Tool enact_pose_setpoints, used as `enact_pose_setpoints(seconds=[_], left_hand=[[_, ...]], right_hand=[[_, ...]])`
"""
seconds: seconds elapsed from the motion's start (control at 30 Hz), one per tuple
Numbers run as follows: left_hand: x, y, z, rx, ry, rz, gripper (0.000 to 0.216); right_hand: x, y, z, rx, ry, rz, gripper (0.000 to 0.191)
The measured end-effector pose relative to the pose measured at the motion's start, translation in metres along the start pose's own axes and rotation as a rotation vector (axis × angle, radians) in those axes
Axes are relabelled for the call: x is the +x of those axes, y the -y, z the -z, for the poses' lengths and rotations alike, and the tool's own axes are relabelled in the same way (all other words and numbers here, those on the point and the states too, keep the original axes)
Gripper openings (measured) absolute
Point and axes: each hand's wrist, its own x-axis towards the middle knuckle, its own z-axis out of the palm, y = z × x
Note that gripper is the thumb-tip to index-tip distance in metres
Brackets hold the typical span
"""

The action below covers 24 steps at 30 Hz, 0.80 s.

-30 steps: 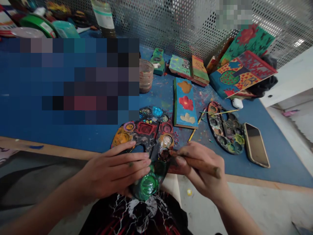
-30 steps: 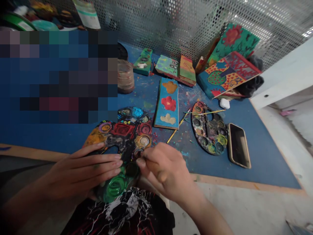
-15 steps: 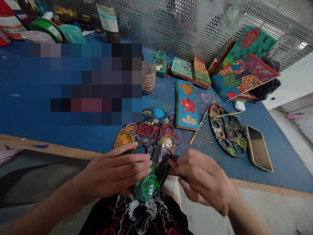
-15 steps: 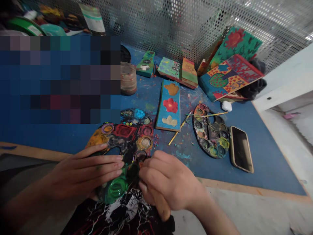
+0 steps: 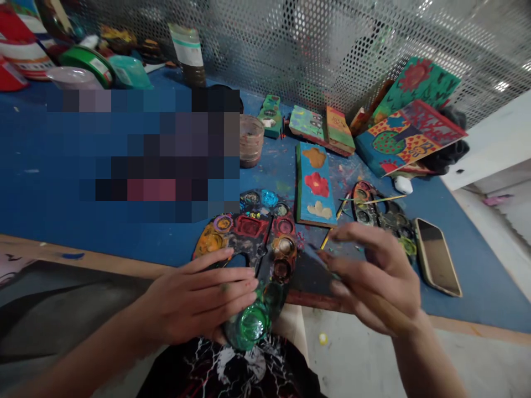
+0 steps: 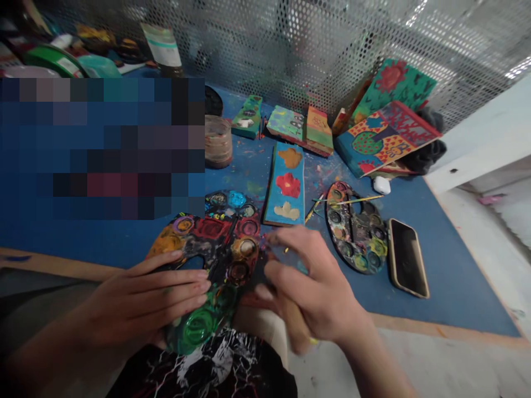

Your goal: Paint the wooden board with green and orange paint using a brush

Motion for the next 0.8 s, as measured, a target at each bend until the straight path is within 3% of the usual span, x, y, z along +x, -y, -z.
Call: enact_pose_setpoints(seconds=[0.07, 0.23, 0.3, 0.5, 0.67, 0.8], left_hand=[[0.0, 0.001, 0.0, 0.028, 0.006, -0.048, 0.037], [-0.003, 0.003, -0.002, 0.036, 0.02, -0.048, 0.03], [-0.005, 0.003, -0.004, 0.057, 0.022, -0.055, 0.028], [-0.003, 0.001, -0.006, 0.085, 0.001, -0.041, 0.028], [0.001, -0.002, -0.003, 0.095, -0.016, -0.014, 0.019], [0.001, -0.002, -0.003, 0.102, -0.023, -0.023, 0.026]], right_hand=[[0.008, 0.001, -0.001, -0.085, 0.09, 0.002, 0.006], [0.029, 0.009, -0.019, -0.131, 0.698, -0.086, 0.006], [0.034, 0.01, -0.026, -0.139, 0.831, -0.17, 0.006], [0.046, 0.011, -0.036, -0.182, 0.986, -0.254, 0.009], [0.054, 0.023, -0.04, -0.28, 0.982, -0.456, 0.009], [0.058, 0.033, -0.041, -0.365, 1.0, -0.475, 0.012]])
